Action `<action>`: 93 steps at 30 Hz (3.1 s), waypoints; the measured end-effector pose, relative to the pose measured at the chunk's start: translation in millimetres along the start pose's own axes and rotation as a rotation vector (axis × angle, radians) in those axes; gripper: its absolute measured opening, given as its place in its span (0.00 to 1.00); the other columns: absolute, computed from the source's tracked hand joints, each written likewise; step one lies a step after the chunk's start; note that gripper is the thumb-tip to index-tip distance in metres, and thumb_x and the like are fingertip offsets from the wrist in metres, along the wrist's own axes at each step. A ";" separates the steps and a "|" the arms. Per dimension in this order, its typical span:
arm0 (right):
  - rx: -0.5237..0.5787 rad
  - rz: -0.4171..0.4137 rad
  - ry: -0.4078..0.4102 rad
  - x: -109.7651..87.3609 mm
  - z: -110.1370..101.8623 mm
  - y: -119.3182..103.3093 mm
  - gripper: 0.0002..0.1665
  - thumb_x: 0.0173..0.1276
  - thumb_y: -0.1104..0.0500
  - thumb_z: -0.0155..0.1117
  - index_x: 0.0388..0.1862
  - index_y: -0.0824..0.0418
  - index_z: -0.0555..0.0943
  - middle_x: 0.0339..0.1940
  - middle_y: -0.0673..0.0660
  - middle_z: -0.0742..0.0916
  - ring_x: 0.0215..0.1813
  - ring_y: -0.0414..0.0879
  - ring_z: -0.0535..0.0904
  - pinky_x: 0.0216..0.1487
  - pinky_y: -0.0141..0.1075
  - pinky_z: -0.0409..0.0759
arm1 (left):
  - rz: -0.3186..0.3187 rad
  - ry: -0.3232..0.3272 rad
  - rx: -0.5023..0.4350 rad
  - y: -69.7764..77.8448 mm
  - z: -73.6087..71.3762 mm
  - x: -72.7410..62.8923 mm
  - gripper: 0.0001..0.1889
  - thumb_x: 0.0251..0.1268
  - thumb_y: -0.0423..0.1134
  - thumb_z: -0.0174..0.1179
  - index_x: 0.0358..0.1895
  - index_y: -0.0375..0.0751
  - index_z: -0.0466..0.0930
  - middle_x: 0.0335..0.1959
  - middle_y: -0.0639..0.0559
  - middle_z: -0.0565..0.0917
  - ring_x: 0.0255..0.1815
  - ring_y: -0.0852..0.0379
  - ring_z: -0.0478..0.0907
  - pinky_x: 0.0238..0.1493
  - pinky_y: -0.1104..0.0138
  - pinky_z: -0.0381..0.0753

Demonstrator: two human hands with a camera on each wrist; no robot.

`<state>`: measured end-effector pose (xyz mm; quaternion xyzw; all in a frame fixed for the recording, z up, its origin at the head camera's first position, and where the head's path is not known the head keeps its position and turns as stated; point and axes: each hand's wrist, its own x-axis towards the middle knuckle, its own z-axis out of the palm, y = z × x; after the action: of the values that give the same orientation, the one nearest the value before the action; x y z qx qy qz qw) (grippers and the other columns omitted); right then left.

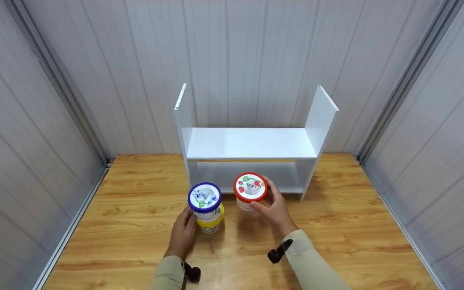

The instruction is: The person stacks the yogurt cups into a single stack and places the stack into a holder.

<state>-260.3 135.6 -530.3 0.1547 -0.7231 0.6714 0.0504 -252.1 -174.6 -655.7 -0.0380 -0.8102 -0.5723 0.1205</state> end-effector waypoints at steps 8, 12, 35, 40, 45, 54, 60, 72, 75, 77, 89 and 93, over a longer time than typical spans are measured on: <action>-0.010 -0.008 -0.010 4.1 5.0 -9.2 0.55 0.59 0.63 0.78 0.80 0.64 0.58 0.71 0.62 0.74 0.71 0.56 0.71 0.70 0.50 0.72 | 0.037 0.011 -0.008 -1.4 1.5 0.2 0.23 0.81 0.42 0.50 0.74 0.45 0.69 0.71 0.44 0.73 0.74 0.42 0.66 0.74 0.45 0.63; -0.005 -0.014 -0.014 9.6 5.7 3.3 0.56 0.59 0.63 0.78 0.81 0.60 0.57 0.72 0.61 0.74 0.71 0.55 0.71 0.70 0.53 0.71 | 0.022 0.011 -0.010 -1.5 1.2 -0.3 0.23 0.81 0.42 0.50 0.74 0.47 0.70 0.71 0.44 0.74 0.73 0.43 0.67 0.74 0.45 0.64; 0.018 0.003 -0.043 19.7 9.3 -1.9 0.56 0.59 0.61 0.78 0.81 0.56 0.57 0.70 0.60 0.76 0.68 0.55 0.74 0.68 0.56 0.73 | 0.016 0.002 -0.029 -2.4 0.5 -1.1 0.23 0.81 0.42 0.51 0.74 0.51 0.69 0.71 0.46 0.73 0.74 0.44 0.66 0.75 0.46 0.63; 0.029 -0.026 -0.059 14.7 13.0 -24.5 0.54 0.60 0.60 0.78 0.80 0.60 0.58 0.68 0.61 0.77 0.67 0.55 0.75 0.66 0.50 0.76 | 0.047 0.004 -0.008 -2.9 0.4 0.0 0.23 0.81 0.41 0.50 0.75 0.47 0.69 0.72 0.45 0.73 0.74 0.42 0.66 0.74 0.45 0.63; 0.032 -0.023 -0.061 19.1 13.7 -19.3 0.54 0.61 0.61 0.77 0.81 0.59 0.57 0.69 0.61 0.76 0.68 0.55 0.74 0.67 0.52 0.76 | 0.016 0.000 -0.015 -0.8 0.9 0.5 0.23 0.81 0.42 0.49 0.75 0.51 0.68 0.73 0.48 0.72 0.75 0.45 0.65 0.75 0.47 0.63; 0.015 -0.009 -0.059 27.5 13.3 -7.2 0.55 0.61 0.58 0.78 0.81 0.52 0.58 0.69 0.57 0.76 0.68 0.53 0.74 0.65 0.54 0.77 | 0.017 -0.001 -0.013 1.4 1.1 0.0 0.23 0.81 0.44 0.50 0.75 0.50 0.68 0.73 0.48 0.71 0.76 0.45 0.64 0.75 0.47 0.62; -0.013 -0.016 -0.054 27.8 15.3 -11.3 0.55 0.60 0.53 0.79 0.80 0.51 0.58 0.69 0.55 0.77 0.67 0.51 0.75 0.63 0.49 0.80 | 0.005 -0.002 -0.018 1.2 0.7 -0.1 0.23 0.81 0.45 0.49 0.75 0.52 0.68 0.73 0.49 0.71 0.76 0.46 0.64 0.75 0.47 0.62; -0.036 -0.012 -0.060 31.6 19.3 -16.5 0.54 0.60 0.50 0.79 0.80 0.48 0.59 0.68 0.54 0.77 0.67 0.51 0.75 0.63 0.52 0.79 | 0.019 0.001 -0.020 1.8 0.5 -0.4 0.23 0.81 0.42 0.50 0.75 0.49 0.69 0.73 0.48 0.72 0.75 0.45 0.64 0.75 0.47 0.62; -0.035 -0.005 -0.059 32.4 20.2 -17.4 0.54 0.60 0.49 0.79 0.80 0.48 0.59 0.69 0.53 0.77 0.68 0.51 0.75 0.65 0.55 0.77 | 0.005 0.001 -0.015 1.9 0.3 -0.3 0.23 0.81 0.43 0.50 0.75 0.51 0.69 0.73 0.48 0.71 0.75 0.45 0.64 0.75 0.47 0.62; -0.045 -0.004 -0.057 32.8 21.1 -18.7 0.53 0.60 0.48 0.79 0.80 0.47 0.60 0.68 0.52 0.77 0.67 0.50 0.75 0.66 0.54 0.76 | -0.003 -0.001 -0.011 1.6 0.1 -0.5 0.23 0.81 0.44 0.49 0.75 0.51 0.68 0.73 0.48 0.71 0.76 0.45 0.64 0.75 0.47 0.61; -0.089 -0.046 -0.045 35.1 27.2 -25.2 0.55 0.59 0.47 0.79 0.80 0.51 0.60 0.69 0.52 0.77 0.68 0.48 0.75 0.67 0.45 0.77 | -0.023 -0.005 -0.017 3.0 -0.3 0.4 0.23 0.81 0.45 0.49 0.75 0.53 0.68 0.74 0.50 0.70 0.76 0.46 0.63 0.76 0.47 0.60; -0.092 -0.061 -0.049 35.4 29.2 -25.9 0.55 0.59 0.46 0.79 0.80 0.52 0.60 0.69 0.52 0.77 0.68 0.47 0.75 0.67 0.44 0.76 | -0.016 0.006 -0.016 1.7 0.2 0.2 0.23 0.81 0.45 0.50 0.75 0.53 0.69 0.73 0.50 0.71 0.76 0.47 0.64 0.76 0.47 0.61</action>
<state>-282.3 99.9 -498.3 0.1905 -0.7490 0.6318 0.0601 -252.0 -173.8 -654.1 -0.0307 -0.8056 -0.5797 0.1182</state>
